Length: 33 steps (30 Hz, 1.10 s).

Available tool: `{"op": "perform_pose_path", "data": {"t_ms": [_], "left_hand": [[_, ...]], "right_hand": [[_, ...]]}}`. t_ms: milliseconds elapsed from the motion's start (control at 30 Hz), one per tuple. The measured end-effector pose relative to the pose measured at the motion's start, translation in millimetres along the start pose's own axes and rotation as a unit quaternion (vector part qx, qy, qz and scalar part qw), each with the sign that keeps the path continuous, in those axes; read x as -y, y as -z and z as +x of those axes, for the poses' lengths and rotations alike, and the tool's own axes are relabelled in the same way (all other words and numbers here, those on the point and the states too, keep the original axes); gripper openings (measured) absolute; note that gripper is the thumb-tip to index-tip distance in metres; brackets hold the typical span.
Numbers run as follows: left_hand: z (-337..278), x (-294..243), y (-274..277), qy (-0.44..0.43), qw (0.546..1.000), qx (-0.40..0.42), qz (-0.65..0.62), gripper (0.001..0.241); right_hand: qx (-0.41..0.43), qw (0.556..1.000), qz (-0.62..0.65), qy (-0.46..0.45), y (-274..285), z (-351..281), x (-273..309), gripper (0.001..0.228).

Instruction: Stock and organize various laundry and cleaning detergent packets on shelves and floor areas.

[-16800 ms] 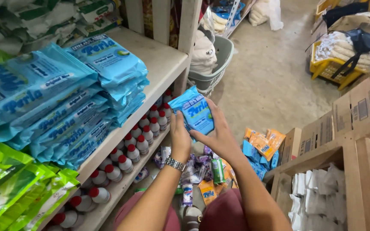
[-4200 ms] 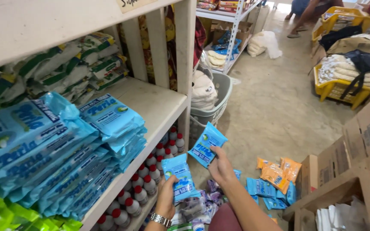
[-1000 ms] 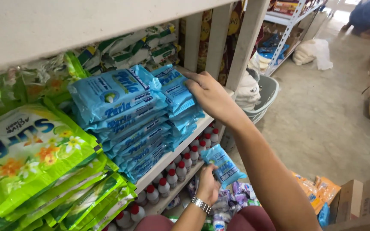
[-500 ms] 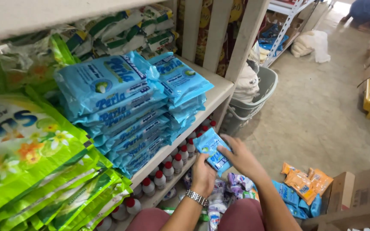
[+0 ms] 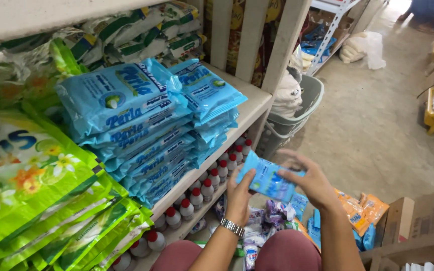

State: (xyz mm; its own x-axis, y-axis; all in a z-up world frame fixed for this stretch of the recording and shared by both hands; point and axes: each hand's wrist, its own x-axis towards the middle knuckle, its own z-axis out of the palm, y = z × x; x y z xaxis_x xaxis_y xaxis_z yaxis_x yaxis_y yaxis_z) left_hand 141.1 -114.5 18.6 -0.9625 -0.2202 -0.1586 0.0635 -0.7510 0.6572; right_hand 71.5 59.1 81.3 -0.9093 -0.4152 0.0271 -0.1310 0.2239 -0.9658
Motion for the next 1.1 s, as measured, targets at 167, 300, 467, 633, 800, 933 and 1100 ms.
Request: {"op": "perform_pose_path", "data": {"t_ms": [167,300,467,633,800,933,1100], "left_hand": [[-5,-15,-5,-0.032,0.988,0.105,0.108,0.030],[0,-7,6,-0.042,0.976,0.136,0.168,0.031],[-10,1,1,-0.077,0.991,0.052,0.097,0.034],[-16,-1,-3,-0.172,0.973,0.054,0.144,0.041],[-32,-16,-14,-0.185,0.968,0.149,0.083,0.042],[-21,-8,-13,-0.180,0.966,0.125,0.137,0.037],[-2,14,-3,-0.145,0.972,0.145,0.111,0.033]], "right_hand": [[-0.141,0.952,0.273,0.014,2,10,-33,0.060],[-0.123,0.898,0.418,-0.058,0,5,-60,0.065],[-0.076,0.819,0.567,-0.045,-14,-12,-47,0.064],[0.114,0.828,0.541,0.091,-44,-16,-39,0.043],[-0.080,0.910,0.370,0.169,-44,-14,84,0.063],[-0.002,0.910,0.312,0.274,-38,7,166,0.064],[0.049,0.938,0.156,0.306,-54,74,228,0.058]]}}
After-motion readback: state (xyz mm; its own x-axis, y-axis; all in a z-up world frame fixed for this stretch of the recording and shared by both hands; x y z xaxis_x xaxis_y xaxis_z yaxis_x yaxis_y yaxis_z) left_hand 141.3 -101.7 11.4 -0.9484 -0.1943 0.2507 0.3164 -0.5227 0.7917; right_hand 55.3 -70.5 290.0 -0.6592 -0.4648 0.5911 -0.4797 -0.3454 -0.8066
